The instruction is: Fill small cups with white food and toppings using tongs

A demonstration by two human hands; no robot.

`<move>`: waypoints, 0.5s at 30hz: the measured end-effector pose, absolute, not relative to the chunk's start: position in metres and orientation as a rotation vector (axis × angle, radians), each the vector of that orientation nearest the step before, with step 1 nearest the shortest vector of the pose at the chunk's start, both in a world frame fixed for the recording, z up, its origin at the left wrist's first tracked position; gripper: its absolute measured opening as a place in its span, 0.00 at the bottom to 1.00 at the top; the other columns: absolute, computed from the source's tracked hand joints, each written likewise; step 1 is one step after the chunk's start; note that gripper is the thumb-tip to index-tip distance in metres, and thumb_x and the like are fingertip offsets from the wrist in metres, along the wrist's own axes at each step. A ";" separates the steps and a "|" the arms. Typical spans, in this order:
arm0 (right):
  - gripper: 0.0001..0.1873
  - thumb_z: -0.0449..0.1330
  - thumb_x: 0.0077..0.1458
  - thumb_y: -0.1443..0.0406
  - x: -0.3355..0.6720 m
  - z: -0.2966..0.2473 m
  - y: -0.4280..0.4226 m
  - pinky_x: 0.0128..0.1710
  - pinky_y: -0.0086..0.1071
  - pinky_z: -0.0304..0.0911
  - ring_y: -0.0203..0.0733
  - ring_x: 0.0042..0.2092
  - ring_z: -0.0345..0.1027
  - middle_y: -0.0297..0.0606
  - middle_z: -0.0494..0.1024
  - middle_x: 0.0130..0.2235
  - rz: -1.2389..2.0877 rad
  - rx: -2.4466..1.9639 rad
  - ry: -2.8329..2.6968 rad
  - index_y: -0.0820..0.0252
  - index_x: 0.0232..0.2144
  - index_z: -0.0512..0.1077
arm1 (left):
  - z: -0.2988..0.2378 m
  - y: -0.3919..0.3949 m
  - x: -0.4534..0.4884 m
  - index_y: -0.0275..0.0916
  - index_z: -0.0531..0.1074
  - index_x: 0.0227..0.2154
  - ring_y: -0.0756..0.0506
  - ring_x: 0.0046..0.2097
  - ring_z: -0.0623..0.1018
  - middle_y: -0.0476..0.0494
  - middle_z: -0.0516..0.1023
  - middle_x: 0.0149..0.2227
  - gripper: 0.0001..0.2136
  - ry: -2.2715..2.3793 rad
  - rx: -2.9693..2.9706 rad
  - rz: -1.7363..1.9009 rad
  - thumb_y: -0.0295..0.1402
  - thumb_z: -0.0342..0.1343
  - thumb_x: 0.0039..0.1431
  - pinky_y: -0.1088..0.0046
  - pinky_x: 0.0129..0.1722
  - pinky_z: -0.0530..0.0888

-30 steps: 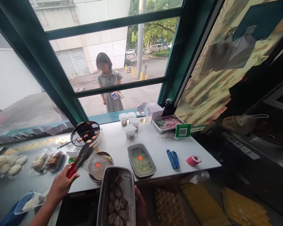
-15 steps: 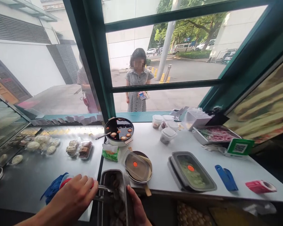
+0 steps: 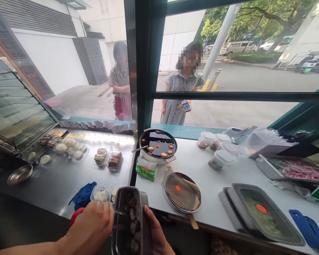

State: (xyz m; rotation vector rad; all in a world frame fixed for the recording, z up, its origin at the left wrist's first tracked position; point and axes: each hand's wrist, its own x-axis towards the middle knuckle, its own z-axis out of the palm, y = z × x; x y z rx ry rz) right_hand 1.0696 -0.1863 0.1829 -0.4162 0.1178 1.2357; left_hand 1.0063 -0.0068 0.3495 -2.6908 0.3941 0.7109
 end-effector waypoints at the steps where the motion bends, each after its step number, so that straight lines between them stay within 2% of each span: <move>1: 0.36 0.62 0.56 0.44 1.070 0.181 -0.184 0.65 0.51 0.57 0.61 0.57 0.75 0.55 0.84 0.50 1.237 -0.422 0.128 0.71 0.52 0.78 | 0.347 -0.005 1.005 0.30 0.77 0.43 0.34 0.35 0.80 0.32 0.77 0.34 0.15 0.371 -2.699 0.721 0.23 0.44 0.66 0.60 0.27 0.72; 8: 0.35 0.60 0.60 0.46 1.072 0.166 -0.179 0.65 0.51 0.59 0.61 0.56 0.76 0.57 0.84 0.50 1.234 -0.443 0.208 0.74 0.52 0.77 | 0.303 0.009 0.983 0.32 0.78 0.43 0.35 0.35 0.81 0.33 0.79 0.35 0.16 0.250 -2.813 0.579 0.23 0.45 0.64 0.60 0.27 0.75; 15: 0.36 0.60 0.58 0.43 1.073 0.156 -0.194 0.63 0.52 0.61 0.61 0.56 0.75 0.56 0.85 0.49 1.228 -0.460 0.261 0.70 0.50 0.78 | 0.269 0.017 0.957 0.37 0.80 0.48 0.37 0.31 0.80 0.38 0.79 0.33 0.15 0.125 -2.874 0.388 0.24 0.52 0.63 0.64 0.26 0.74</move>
